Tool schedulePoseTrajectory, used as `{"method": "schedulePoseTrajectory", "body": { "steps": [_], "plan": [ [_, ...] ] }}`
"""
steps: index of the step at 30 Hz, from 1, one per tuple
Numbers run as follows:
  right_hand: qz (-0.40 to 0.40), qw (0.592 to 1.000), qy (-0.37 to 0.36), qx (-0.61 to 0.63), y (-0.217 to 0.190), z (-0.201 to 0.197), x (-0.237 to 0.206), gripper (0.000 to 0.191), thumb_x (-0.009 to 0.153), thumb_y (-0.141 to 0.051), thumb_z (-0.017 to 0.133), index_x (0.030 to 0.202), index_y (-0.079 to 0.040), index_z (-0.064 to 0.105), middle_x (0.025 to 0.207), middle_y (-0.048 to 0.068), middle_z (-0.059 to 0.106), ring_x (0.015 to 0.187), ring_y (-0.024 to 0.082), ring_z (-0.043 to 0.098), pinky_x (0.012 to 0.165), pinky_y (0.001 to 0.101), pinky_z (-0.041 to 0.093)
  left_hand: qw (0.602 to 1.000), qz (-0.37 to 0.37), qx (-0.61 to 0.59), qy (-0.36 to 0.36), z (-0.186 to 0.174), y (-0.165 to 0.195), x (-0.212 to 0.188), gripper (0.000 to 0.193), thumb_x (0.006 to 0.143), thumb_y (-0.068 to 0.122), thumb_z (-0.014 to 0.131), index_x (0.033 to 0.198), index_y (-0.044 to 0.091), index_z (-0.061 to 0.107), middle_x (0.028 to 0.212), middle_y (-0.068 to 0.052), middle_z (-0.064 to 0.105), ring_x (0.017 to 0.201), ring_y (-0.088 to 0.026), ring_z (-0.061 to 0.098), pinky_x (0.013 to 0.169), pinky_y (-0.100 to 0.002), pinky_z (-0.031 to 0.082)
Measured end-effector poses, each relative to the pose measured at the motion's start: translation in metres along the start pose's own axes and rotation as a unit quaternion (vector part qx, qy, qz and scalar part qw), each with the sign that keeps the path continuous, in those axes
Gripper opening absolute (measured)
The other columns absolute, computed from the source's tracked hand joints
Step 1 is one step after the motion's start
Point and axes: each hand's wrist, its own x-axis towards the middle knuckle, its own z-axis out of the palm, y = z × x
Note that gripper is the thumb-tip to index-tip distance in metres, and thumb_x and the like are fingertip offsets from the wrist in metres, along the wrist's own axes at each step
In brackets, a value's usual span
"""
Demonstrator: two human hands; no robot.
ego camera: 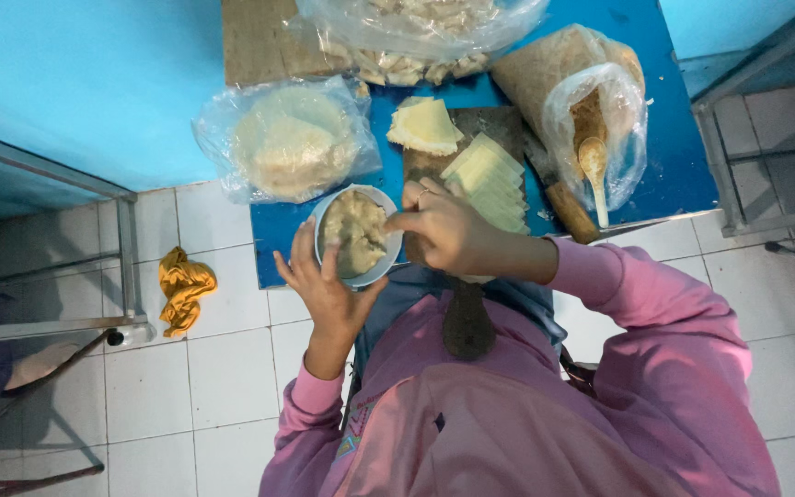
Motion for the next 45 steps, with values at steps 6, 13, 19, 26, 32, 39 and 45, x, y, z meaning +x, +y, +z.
{"method": "schedulePoseTrajectory", "body": {
  "steps": [6, 13, 19, 26, 32, 39, 45],
  "plan": [
    [-0.069, 0.981, 0.094, -0.153, -0.025, 0.004, -0.006, 0.039, 0.077, -0.011, 0.075, 0.115, -0.016, 0.075, 0.105, 0.006, 0.05, 0.103, 0.026, 0.049, 0.083, 0.0464, 0.029, 1.0, -0.012, 0.01, -0.006, 0.0, 0.005, -0.001, 0.11, 0.071, 0.043, 0.096, 0.154, 0.027, 0.027, 0.161, -0.022, 0.035, 0.15, -0.043, 0.036, 0.121, -0.07, 0.007],
    [0.032, 0.996, -0.049, 0.063, -0.004, 0.01, -0.001, 0.035, 0.076, -0.004, 0.069, 0.1, -0.027, 0.08, 0.098, 0.001, 0.053, 0.104, 0.023, 0.05, 0.086, 0.044, 0.031, 1.0, -0.026, 0.002, -0.003, 0.0, 0.005, -0.001, 0.112, 0.065, 0.04, 0.099, 0.151, 0.024, 0.029, 0.159, -0.022, 0.035, 0.149, -0.043, 0.036, 0.12, -0.071, 0.007],
    [-0.04, 0.999, 0.027, -0.018, 0.007, 0.007, -0.016, 0.057, 0.084, -0.01, 0.07, 0.139, -0.019, 0.068, 0.101, 0.005, 0.051, 0.094, 0.027, 0.047, 0.084, 0.0448, 0.033, 1.0, -0.03, -0.005, 0.003, 0.002, 0.004, 0.0, 0.114, 0.062, 0.038, 0.1, 0.15, 0.024, 0.028, 0.158, -0.023, 0.035, 0.149, -0.043, 0.036, 0.121, -0.069, 0.007],
    [-0.09, 0.934, 0.093, -0.334, -0.006, 0.016, -0.033, 0.049, 0.096, -0.03, 0.068, 0.144, -0.022, 0.064, 0.102, 0.001, 0.053, 0.096, 0.019, 0.051, 0.093, 0.0494, 0.032, 1.0, -0.024, -0.015, 0.006, 0.001, 0.005, 0.002, 0.115, 0.064, 0.038, 0.1, 0.151, 0.024, 0.027, 0.159, -0.022, 0.035, 0.149, -0.043, 0.036, 0.122, -0.069, 0.006],
    [-0.112, 0.888, 0.081, -0.438, -0.002, 0.012, -0.044, 0.051, 0.097, -0.027, 0.063, 0.147, -0.026, 0.063, 0.103, -0.004, 0.055, 0.095, 0.012, 0.05, 0.099, 0.0487, 0.031, 1.0, -0.014, -0.013, 0.007, 0.002, 0.004, 0.002, 0.114, 0.065, 0.039, 0.101, 0.151, 0.025, 0.026, 0.159, -0.023, 0.035, 0.15, -0.043, 0.035, 0.121, -0.07, 0.004],
    [-0.087, 0.944, 0.081, -0.307, 0.003, -0.002, -0.032, 0.054, 0.088, -0.019, 0.062, 0.141, -0.021, 0.068, 0.102, 0.005, 0.054, 0.098, 0.024, 0.051, 0.09, 0.053, 0.035, 1.0, -0.02, -0.013, 0.007, 0.001, 0.004, 0.0, 0.115, 0.065, 0.04, 0.1, 0.153, 0.025, 0.026, 0.16, -0.022, 0.033, 0.15, -0.044, 0.034, 0.122, -0.07, 0.004],
    [-0.111, 0.95, 0.107, -0.27, -0.009, 0.003, -0.019, 0.044, 0.089, -0.023, 0.068, 0.13, -0.009, 0.07, 0.105, 0.007, 0.052, 0.101, 0.027, 0.05, 0.085, 0.0517, 0.035, 1.0, -0.02, 0.013, 0.001, 0.002, 0.012, -0.001, 0.109, 0.069, 0.041, 0.098, 0.152, 0.025, 0.028, 0.162, -0.021, 0.033, 0.15, -0.044, 0.034, 0.122, -0.07, 0.003]
  ]
}}
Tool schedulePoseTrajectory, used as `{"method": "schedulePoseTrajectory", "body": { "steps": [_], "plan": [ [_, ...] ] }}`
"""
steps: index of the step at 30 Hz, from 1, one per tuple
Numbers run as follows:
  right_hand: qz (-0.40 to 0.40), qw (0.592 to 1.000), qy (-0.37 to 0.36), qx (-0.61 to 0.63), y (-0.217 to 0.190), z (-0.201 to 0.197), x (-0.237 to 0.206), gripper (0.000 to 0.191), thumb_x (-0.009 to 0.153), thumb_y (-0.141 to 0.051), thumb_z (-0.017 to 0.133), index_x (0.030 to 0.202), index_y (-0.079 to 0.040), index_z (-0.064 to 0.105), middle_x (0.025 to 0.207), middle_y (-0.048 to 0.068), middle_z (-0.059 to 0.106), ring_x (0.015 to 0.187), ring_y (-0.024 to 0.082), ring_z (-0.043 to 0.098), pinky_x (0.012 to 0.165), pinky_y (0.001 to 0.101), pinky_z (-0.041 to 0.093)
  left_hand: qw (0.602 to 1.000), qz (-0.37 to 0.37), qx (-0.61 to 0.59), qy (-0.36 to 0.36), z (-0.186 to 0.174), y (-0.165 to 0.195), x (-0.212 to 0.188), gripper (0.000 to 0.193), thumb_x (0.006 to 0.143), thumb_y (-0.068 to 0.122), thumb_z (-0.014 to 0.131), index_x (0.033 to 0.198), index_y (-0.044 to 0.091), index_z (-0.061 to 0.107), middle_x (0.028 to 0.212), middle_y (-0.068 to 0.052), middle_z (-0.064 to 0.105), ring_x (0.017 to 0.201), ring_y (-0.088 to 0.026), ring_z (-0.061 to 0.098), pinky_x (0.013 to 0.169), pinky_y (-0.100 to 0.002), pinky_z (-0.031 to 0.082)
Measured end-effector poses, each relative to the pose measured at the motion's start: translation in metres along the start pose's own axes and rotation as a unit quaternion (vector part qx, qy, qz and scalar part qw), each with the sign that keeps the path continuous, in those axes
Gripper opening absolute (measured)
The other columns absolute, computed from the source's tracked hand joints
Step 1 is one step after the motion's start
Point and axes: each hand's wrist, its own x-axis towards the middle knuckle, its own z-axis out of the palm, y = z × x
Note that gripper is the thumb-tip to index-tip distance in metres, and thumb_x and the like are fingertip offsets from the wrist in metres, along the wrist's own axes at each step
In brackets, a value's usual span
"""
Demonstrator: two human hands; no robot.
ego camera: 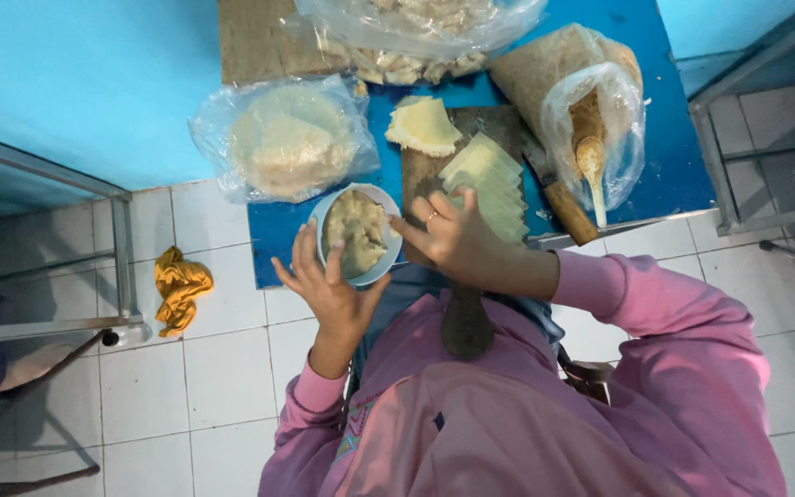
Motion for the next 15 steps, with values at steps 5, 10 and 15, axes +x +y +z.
{"method": "schedulePoseTrajectory", "body": {
  "steps": [5, 10, 15],
  "plan": [
    [0.091, 0.976, -0.078, 0.184, -0.005, 0.002, -0.002, 0.041, 0.08, -0.009, 0.073, 0.12, -0.016, 0.073, 0.101, 0.006, 0.053, 0.1, 0.028, 0.049, 0.08, 0.0497, 0.034, 1.0, -0.007, 0.005, -0.006, 0.0, 0.002, 0.0, 0.107, 0.07, 0.043, 0.097, 0.152, 0.025, 0.029, 0.163, -0.02, 0.033, 0.151, -0.044, 0.035, 0.122, -0.07, 0.003],
    [0.117, 0.896, -0.161, 0.396, 0.005, 0.013, -0.003, 0.042, 0.081, 0.0, 0.066, 0.117, -0.02, 0.076, 0.102, 0.003, 0.056, 0.103, 0.027, 0.053, 0.087, 0.0425, 0.04, 0.999, -0.044, -0.001, -0.013, 0.002, -0.005, -0.001, 0.111, 0.065, 0.046, 0.096, 0.151, 0.021, 0.031, 0.159, -0.022, 0.036, 0.149, -0.044, 0.035, 0.121, -0.071, 0.005],
    [0.15, 0.782, -0.206, 0.569, 0.036, -0.006, -0.016, 0.038, 0.1, -0.014, 0.059, 0.137, -0.016, 0.066, 0.111, 0.006, 0.055, 0.105, 0.026, 0.056, 0.093, 0.0334, 0.047, 0.986, -0.157, -0.053, -0.029, 0.003, -0.021, 0.012, 0.117, 0.058, 0.046, 0.095, 0.15, 0.01, 0.031, 0.15, -0.02, 0.044, 0.143, -0.038, 0.043, 0.121, -0.072, 0.012]
  ]
}}
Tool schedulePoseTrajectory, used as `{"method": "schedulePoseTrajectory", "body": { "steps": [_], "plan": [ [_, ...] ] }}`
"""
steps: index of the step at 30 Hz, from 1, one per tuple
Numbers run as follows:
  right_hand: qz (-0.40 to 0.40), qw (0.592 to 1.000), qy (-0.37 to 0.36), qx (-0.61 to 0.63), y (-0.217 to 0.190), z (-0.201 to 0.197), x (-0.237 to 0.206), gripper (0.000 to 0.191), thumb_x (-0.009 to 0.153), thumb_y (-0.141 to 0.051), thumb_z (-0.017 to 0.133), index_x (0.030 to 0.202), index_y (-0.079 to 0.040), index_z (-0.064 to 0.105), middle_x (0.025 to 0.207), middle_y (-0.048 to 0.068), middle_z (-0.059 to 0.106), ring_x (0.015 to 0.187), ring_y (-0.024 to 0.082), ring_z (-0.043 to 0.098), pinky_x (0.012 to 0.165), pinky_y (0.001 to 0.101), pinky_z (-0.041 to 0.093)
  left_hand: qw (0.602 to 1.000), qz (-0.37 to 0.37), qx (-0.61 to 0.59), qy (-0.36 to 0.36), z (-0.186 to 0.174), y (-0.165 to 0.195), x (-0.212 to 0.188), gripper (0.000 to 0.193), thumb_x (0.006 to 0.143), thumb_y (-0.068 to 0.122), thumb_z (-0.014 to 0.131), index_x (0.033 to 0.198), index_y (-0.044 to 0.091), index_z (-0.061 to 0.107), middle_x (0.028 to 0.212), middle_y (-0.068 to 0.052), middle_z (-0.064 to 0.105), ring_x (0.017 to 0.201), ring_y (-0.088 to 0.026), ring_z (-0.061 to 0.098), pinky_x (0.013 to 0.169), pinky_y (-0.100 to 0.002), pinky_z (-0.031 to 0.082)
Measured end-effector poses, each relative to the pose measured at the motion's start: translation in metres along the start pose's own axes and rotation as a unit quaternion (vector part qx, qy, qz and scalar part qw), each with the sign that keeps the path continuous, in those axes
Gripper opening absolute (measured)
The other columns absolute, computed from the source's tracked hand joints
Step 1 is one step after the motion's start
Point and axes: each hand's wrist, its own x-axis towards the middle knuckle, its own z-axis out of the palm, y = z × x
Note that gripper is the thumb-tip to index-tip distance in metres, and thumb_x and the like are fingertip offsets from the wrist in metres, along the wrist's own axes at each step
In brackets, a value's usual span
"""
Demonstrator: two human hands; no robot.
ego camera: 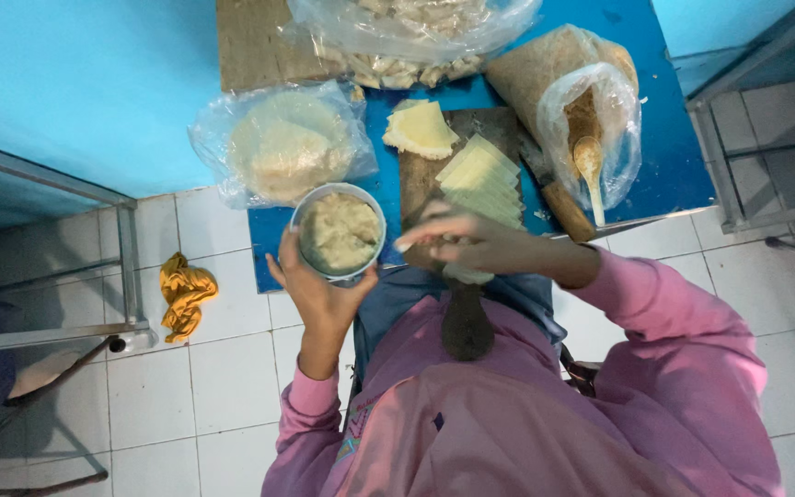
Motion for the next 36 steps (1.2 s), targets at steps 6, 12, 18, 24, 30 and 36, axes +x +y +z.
{"method": "schedulePoseTrajectory", "body": {
  "steps": [6, 12, 18, 24, 30, 36],
  "plan": [
    [-0.025, 0.97, 0.163, -0.178, -0.014, -0.015, -0.07, 0.042, 0.109, -0.031, 0.046, 0.147, -0.014, 0.056, 0.156, 0.017, 0.045, 0.152, 0.036, 0.034, 0.124, 0.0463, 0.027, 0.989, 0.081, 0.104, 0.061, -0.019, 0.022, -0.01, 0.115, 0.061, 0.052, 0.096, 0.146, 0.002, 0.037, 0.152, -0.034, 0.038, 0.144, -0.052, 0.035, 0.113, -0.072, 0.015],
    [0.066, 0.934, 0.162, -0.311, 0.008, 0.011, -0.086, 0.056, 0.102, -0.035, 0.051, 0.154, -0.016, 0.049, 0.169, 0.019, 0.022, 0.157, 0.049, 0.006, 0.117, 0.0711, 0.01, 0.927, 0.331, -0.114, -0.132, 0.017, 0.072, -0.022, 0.058, 0.087, 0.022, 0.082, 0.135, -0.001, 0.06, 0.142, -0.02, 0.056, 0.137, -0.04, 0.054, 0.112, -0.057, 0.043],
    [0.1, 0.868, 0.171, -0.455, 0.017, 0.032, -0.088, 0.072, 0.09, -0.046, 0.058, 0.154, -0.013, 0.048, 0.168, 0.022, 0.019, 0.156, 0.049, 0.008, 0.112, 0.079, 0.01, 0.92, 0.311, -0.148, -0.187, 0.044, 0.086, -0.016, 0.049, 0.084, 0.012, 0.078, 0.13, -0.002, 0.066, 0.134, -0.017, 0.063, 0.133, -0.035, 0.057, 0.112, -0.049, 0.046],
    [0.099, 0.723, 0.179, -0.66, 0.014, 0.033, -0.085, 0.084, 0.088, -0.065, 0.063, 0.154, -0.014, 0.055, 0.172, 0.014, 0.026, 0.159, 0.037, 0.015, 0.114, 0.0758, 0.009, 0.92, 0.311, -0.144, -0.189, 0.041, 0.086, -0.014, 0.047, 0.084, 0.011, 0.077, 0.128, -0.001, 0.067, 0.133, -0.015, 0.065, 0.133, -0.035, 0.057, 0.112, -0.048, 0.046],
    [0.077, 0.726, 0.158, -0.664, 0.014, 0.022, -0.093, 0.078, 0.09, -0.066, 0.057, 0.15, -0.017, 0.055, 0.171, 0.011, 0.029, 0.158, 0.035, 0.015, 0.109, 0.0799, 0.006, 0.92, 0.308, -0.15, -0.19, 0.039, 0.088, -0.012, 0.043, 0.086, 0.009, 0.076, 0.127, -0.001, 0.067, 0.131, -0.015, 0.065, 0.132, -0.035, 0.058, 0.109, -0.047, 0.048],
    [0.033, 0.773, 0.149, -0.616, 0.013, 0.026, -0.095, 0.074, 0.092, -0.065, 0.052, 0.154, -0.024, 0.052, 0.17, 0.011, 0.026, 0.157, 0.037, 0.013, 0.106, 0.0824, 0.015, 0.917, 0.316, -0.158, -0.184, 0.038, 0.09, -0.01, 0.043, 0.086, 0.008, 0.076, 0.127, -0.003, 0.067, 0.13, -0.015, 0.065, 0.131, -0.035, 0.058, 0.108, -0.047, 0.048]
  ]
}}
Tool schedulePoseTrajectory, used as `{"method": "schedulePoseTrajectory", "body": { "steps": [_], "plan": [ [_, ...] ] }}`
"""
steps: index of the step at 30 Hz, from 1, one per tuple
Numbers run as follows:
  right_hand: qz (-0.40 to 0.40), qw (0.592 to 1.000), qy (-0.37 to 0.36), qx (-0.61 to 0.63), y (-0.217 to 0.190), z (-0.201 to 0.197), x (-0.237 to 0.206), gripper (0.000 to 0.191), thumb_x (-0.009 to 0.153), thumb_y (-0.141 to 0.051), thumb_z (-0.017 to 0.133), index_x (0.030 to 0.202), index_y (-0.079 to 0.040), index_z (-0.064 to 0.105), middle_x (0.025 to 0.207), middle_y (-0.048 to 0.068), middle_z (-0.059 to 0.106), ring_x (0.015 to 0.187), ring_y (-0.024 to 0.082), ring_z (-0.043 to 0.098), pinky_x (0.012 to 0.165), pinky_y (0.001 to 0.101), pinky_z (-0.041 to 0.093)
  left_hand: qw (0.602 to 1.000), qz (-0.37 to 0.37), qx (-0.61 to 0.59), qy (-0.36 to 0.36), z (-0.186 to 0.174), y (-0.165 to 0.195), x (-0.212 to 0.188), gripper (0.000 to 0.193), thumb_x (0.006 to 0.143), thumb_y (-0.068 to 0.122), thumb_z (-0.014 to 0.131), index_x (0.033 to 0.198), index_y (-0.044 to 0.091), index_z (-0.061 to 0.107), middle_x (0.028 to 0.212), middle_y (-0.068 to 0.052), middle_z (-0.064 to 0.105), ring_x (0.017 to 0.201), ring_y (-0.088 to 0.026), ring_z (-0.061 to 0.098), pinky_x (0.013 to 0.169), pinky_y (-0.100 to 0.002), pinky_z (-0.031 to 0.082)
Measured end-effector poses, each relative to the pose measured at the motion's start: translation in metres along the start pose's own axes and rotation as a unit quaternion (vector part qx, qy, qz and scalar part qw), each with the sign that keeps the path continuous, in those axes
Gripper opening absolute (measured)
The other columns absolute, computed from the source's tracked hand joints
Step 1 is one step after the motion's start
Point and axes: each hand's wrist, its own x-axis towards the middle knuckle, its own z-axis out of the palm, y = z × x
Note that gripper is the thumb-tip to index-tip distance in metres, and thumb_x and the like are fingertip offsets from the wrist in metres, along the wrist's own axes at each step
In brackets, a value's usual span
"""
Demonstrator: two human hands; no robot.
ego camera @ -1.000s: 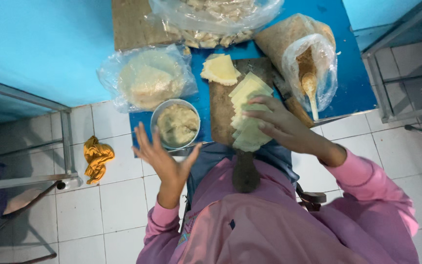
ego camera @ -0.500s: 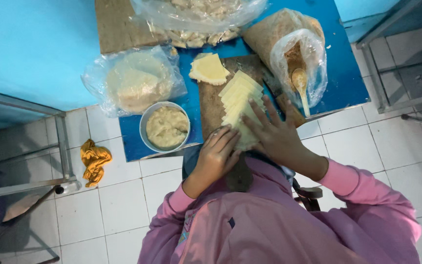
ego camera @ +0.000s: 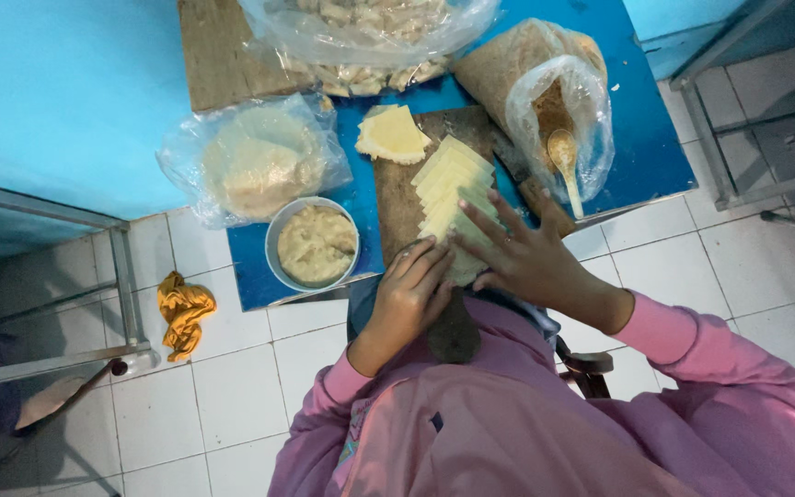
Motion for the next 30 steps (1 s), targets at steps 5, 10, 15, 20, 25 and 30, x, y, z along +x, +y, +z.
{"method": "schedulePoseTrajectory", "body": {
  "steps": [5, 10, 15, 20, 25, 30],
  "plan": [
    [-0.003, 1.0, -0.008, 0.003, 0.01, 0.0, 0.007, 0.072, 0.088, -0.058, 0.063, 0.153, -0.026, 0.053, 0.171, 0.014, 0.024, 0.159, 0.039, 0.01, 0.105, 0.0826, 0.018, 1.0, -0.001, 0.001, 0.0, -0.002, 0.001, 0.0, 0.043, 0.086, 0.008, 0.076, 0.126, -0.003, 0.067, 0.13, -0.015, 0.065, 0.13, -0.035, 0.059, 0.108, -0.047, 0.048],
    [-0.001, 1.0, 0.003, 0.005, 0.025, -0.002, 0.015, 0.076, 0.08, -0.056, 0.072, 0.15, -0.031, 0.055, 0.171, 0.013, 0.022, 0.157, 0.039, 0.01, 0.106, 0.0842, 0.017, 1.0, 0.0, 0.002, 0.002, -0.001, 0.001, 0.001, 0.04, 0.086, 0.007, 0.076, 0.124, -0.003, 0.068, 0.128, -0.015, 0.066, 0.129, -0.035, 0.06, 0.108, -0.047, 0.049],
    [0.008, 0.999, -0.008, -0.036, 0.035, -0.004, 0.021, 0.08, 0.079, -0.056, 0.075, 0.153, -0.033, 0.053, 0.173, 0.009, 0.022, 0.16, 0.036, 0.011, 0.109, 0.081, 0.018, 1.0, -0.002, 0.007, 0.006, -0.001, 0.001, 0.001, 0.039, 0.086, 0.007, 0.076, 0.124, -0.002, 0.069, 0.128, -0.014, 0.066, 0.128, -0.034, 0.06, 0.108, -0.046, 0.049],
    [-0.019, 0.998, -0.011, -0.055, 0.045, -0.003, 0.033, 0.083, 0.08, -0.059, 0.073, 0.154, -0.031, 0.051, 0.172, 0.012, 0.024, 0.158, 0.038, 0.017, 0.106, 0.0816, 0.017, 1.0, -0.007, 0.009, 0.003, -0.002, 0.002, 0.002, 0.04, 0.086, 0.007, 0.076, 0.124, -0.001, 0.069, 0.128, -0.013, 0.067, 0.128, -0.034, 0.06, 0.108, -0.046, 0.049],
    [-0.021, 0.998, -0.006, -0.06, 0.053, -0.001, 0.044, 0.084, 0.078, -0.061, 0.073, 0.153, -0.031, 0.052, 0.171, 0.01, 0.026, 0.157, 0.038, 0.02, 0.111, 0.0814, 0.016, 1.0, -0.005, 0.014, -0.001, -0.002, 0.001, 0.001, 0.039, 0.085, 0.008, 0.076, 0.123, -0.001, 0.069, 0.128, -0.013, 0.067, 0.129, -0.034, 0.06, 0.108, -0.046, 0.049],
    [-0.024, 0.988, -0.015, -0.151, 0.059, -0.005, 0.046, 0.079, 0.086, -0.064, 0.071, 0.15, -0.021, 0.056, 0.174, 0.009, 0.027, 0.16, 0.034, 0.021, 0.115, 0.0768, 0.014, 1.0, -0.005, 0.008, -0.005, 0.0, 0.0, -0.001, 0.041, 0.086, 0.009, 0.076, 0.125, -0.001, 0.067, 0.13, -0.014, 0.065, 0.13, -0.034, 0.059, 0.108, -0.047, 0.048]
  ]
}}
